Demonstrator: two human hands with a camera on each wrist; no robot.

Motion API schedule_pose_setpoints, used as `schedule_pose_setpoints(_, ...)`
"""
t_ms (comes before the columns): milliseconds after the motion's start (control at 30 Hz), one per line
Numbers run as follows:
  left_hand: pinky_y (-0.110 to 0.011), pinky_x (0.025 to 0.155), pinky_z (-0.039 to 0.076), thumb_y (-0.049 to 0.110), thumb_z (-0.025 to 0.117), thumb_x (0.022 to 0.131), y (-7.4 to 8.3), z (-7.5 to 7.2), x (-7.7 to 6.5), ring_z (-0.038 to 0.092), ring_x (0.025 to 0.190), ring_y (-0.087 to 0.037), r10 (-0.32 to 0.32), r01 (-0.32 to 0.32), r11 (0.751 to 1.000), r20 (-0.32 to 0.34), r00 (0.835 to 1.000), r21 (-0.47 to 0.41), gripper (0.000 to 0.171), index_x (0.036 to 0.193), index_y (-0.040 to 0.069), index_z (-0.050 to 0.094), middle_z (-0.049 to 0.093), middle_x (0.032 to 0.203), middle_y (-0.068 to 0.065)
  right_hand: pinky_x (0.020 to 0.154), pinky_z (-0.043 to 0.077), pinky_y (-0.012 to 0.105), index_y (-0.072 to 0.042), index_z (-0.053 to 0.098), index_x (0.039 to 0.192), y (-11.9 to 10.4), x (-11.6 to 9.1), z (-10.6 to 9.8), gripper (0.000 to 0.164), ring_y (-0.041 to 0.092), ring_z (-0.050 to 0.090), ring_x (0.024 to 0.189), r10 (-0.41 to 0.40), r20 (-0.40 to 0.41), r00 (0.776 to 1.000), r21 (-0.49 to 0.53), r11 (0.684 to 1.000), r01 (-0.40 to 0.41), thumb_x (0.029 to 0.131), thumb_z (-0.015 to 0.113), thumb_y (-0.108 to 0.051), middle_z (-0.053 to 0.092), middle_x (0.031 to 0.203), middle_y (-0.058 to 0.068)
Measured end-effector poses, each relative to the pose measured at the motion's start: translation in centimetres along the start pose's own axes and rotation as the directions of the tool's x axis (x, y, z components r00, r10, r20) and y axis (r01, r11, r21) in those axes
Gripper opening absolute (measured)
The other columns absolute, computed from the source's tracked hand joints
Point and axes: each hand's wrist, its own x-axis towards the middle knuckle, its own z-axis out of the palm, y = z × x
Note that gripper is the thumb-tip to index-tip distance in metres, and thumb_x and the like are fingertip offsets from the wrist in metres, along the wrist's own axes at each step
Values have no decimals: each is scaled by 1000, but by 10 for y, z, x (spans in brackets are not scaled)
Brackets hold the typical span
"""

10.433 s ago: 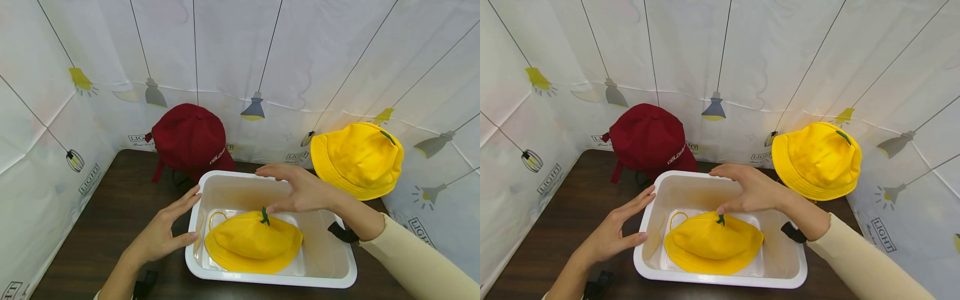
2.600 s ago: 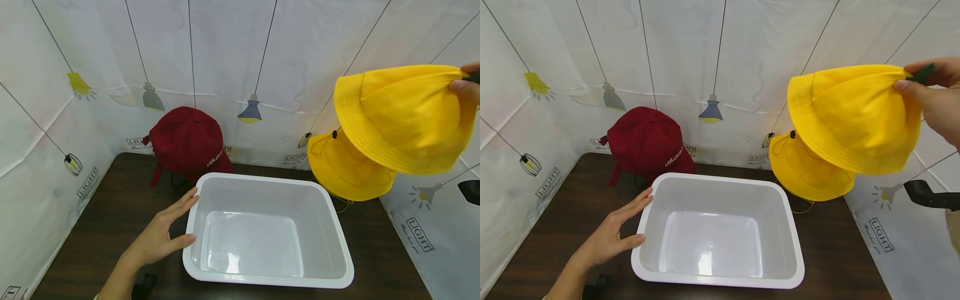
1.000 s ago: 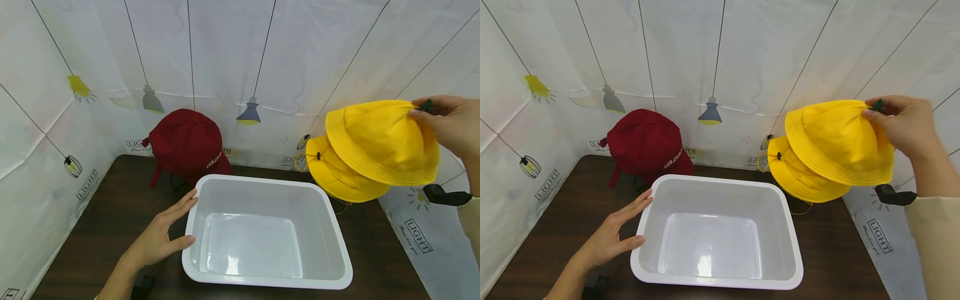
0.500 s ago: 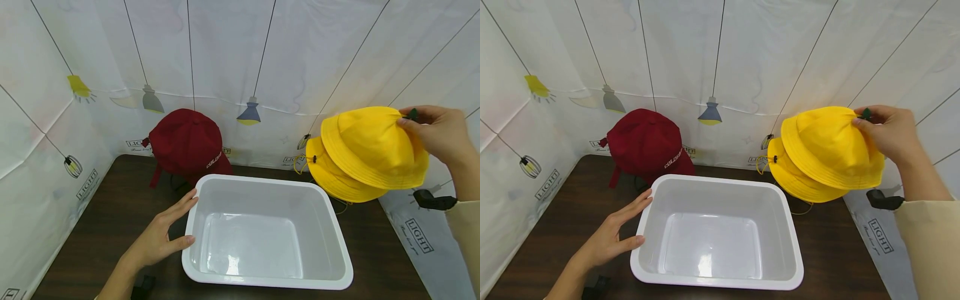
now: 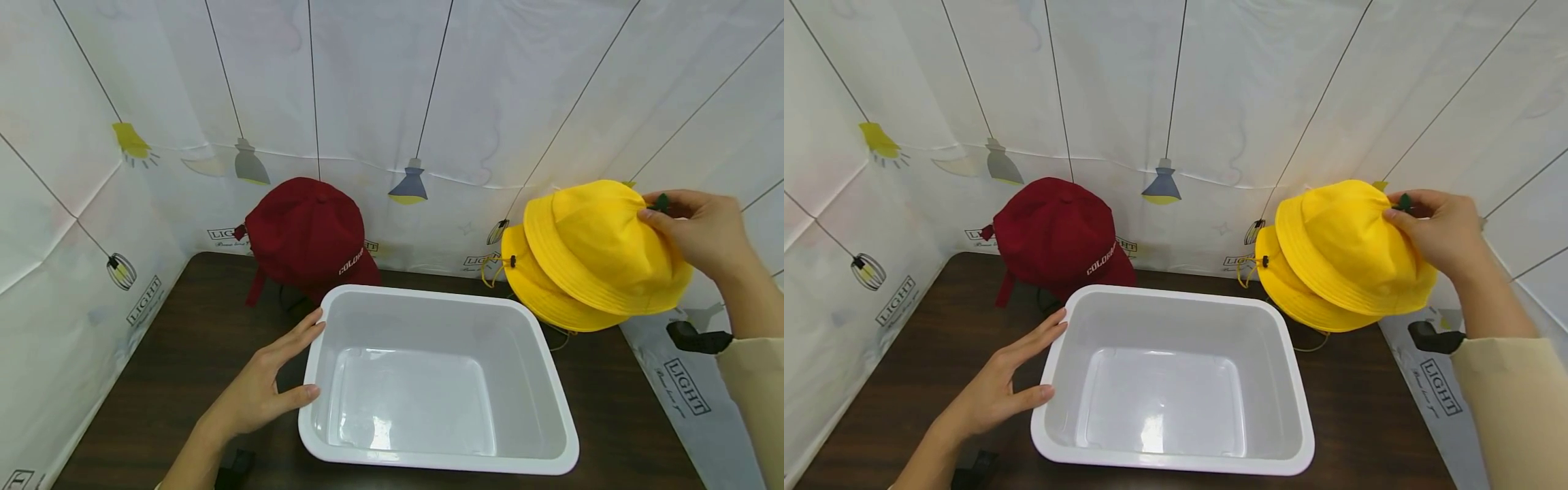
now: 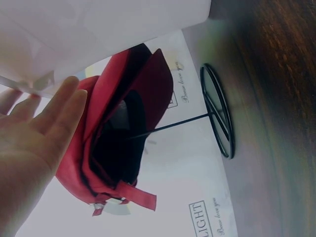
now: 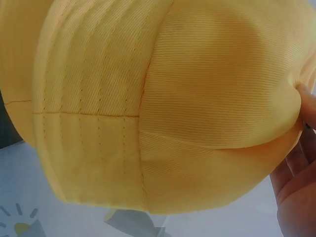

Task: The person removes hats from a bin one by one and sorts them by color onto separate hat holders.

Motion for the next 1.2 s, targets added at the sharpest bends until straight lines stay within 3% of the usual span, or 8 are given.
schedule_pose_setpoints(233, -67, 107, 42, 19, 76, 92, 1, 0, 0, 35, 154, -26, 9, -9, 1000, 0, 1000, 3, 79, 162, 12, 41, 26, 173, -1, 62, 46, 6, 0, 60, 142, 12, -3, 6, 58, 1, 51, 85, 11, -6, 1000, 8, 1000, -11, 105, 58, -44, 60, 112, 6)
schedule_pose_setpoints(433, -67, 106, 43, 20, 76, 92, 0, 0, 0, 35, 154, -26, 6, -6, 1000, -3, 1000, 5, 79, 162, 14, 40, 26, 173, -1, 62, 47, 7, -3, 59, 144, 12, -2, 9, 61, 1, 52, 87, 44, 5, 999, 15, 999, -44, 104, 58, -49, 61, 120, 12)
schedule_pose_setpoints(667, -67, 107, 43, 20, 77, 92, 0, 0, 0, 36, 153, -26, 7, -7, 1000, 1, 1000, 9, 80, 163, 15, 40, 26, 173, 0, 60, 47, 7, 1, 58, 144, 4, -3, 14, 57, -6, 51, 80, 21, 12, 1000, 13, 1000, -21, 106, 57, -43, 58, 126, 24)
schedule_pose_setpoints(733, -66, 107, 43, 20, 77, 92, 0, 0, 1, 36, 153, -26, 10, -10, 1000, 1, 1000, 12, 80, 163, 15, 40, 26, 173, 0, 61, 47, 6, 1, 58, 143, 2, -3, 14, 57, -7, 50, 80, 15, 19, 1000, 22, 1000, -15, 106, 58, -41, 60, 124, 20)
schedule_pose_setpoints(933, -65, 107, 44, 20, 77, 92, 1, 0, 1, 36, 153, -25, 11, -11, 1000, 3, 1000, 9, 80, 163, 15, 40, 26, 173, -1, 63, 49, 8, -1, 60, 142, 3, -3, 13, 58, -1, 53, 86, 10, 39, 999, 50, 999, -12, 104, 62, -45, 59, 105, -13)
schedule_pose_setpoints(1200, -65, 108, 43, 20, 77, 91, 0, 0, 0, 35, 154, -25, 12, -12, 1000, -1, 1000, 14, 80, 162, 14, 40, 26, 172, -1, 62, 50, 10, -3, 61, 142, 6, -5, 14, 59, -1, 53, 85, 11, 30, 999, 43, 999, -13, 103, 62, -48, 61, 108, -5)
